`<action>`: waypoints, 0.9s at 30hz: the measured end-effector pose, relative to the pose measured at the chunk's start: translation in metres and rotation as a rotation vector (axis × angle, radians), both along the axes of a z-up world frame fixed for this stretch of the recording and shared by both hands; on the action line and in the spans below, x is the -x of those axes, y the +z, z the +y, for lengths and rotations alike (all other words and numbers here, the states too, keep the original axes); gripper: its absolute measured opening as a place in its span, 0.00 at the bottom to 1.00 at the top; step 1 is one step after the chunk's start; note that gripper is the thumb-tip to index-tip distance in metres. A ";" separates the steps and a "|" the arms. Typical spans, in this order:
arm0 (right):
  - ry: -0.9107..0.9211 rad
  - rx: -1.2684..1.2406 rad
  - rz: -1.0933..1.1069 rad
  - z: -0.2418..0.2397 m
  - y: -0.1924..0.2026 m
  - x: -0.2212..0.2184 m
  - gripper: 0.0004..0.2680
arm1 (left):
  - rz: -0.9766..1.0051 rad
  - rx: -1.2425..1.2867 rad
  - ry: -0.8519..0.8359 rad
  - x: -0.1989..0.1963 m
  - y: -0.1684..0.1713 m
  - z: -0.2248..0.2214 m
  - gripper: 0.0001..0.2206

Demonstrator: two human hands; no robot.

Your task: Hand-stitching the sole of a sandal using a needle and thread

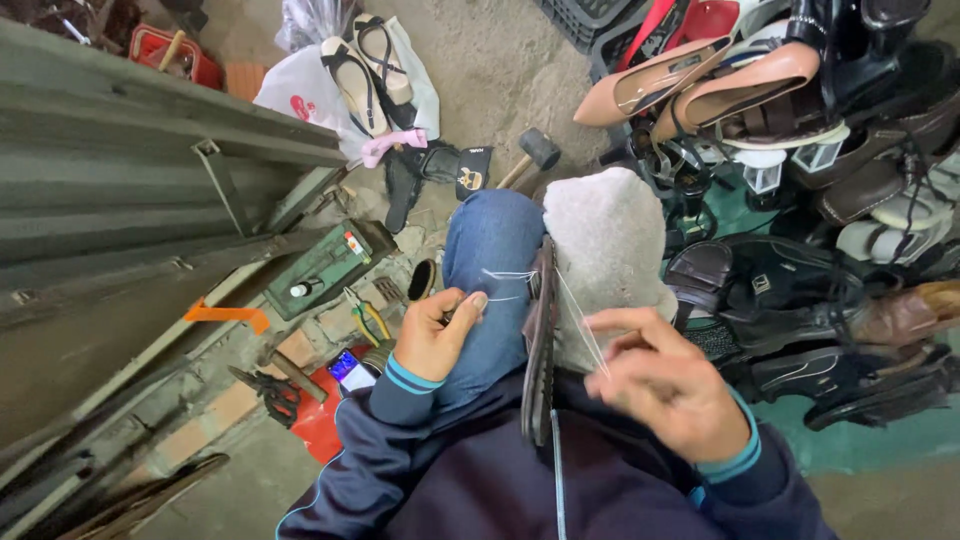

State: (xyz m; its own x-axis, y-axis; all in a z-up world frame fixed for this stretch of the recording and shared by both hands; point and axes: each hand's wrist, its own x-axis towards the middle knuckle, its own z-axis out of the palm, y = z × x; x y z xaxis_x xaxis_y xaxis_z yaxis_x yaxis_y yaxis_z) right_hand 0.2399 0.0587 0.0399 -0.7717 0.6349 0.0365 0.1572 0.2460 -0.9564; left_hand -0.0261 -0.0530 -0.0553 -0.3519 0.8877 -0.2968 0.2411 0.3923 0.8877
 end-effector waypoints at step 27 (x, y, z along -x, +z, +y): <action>-0.386 -0.256 -0.318 -0.035 -0.002 -0.008 0.19 | 0.610 -0.414 -0.174 -0.065 0.025 0.036 0.16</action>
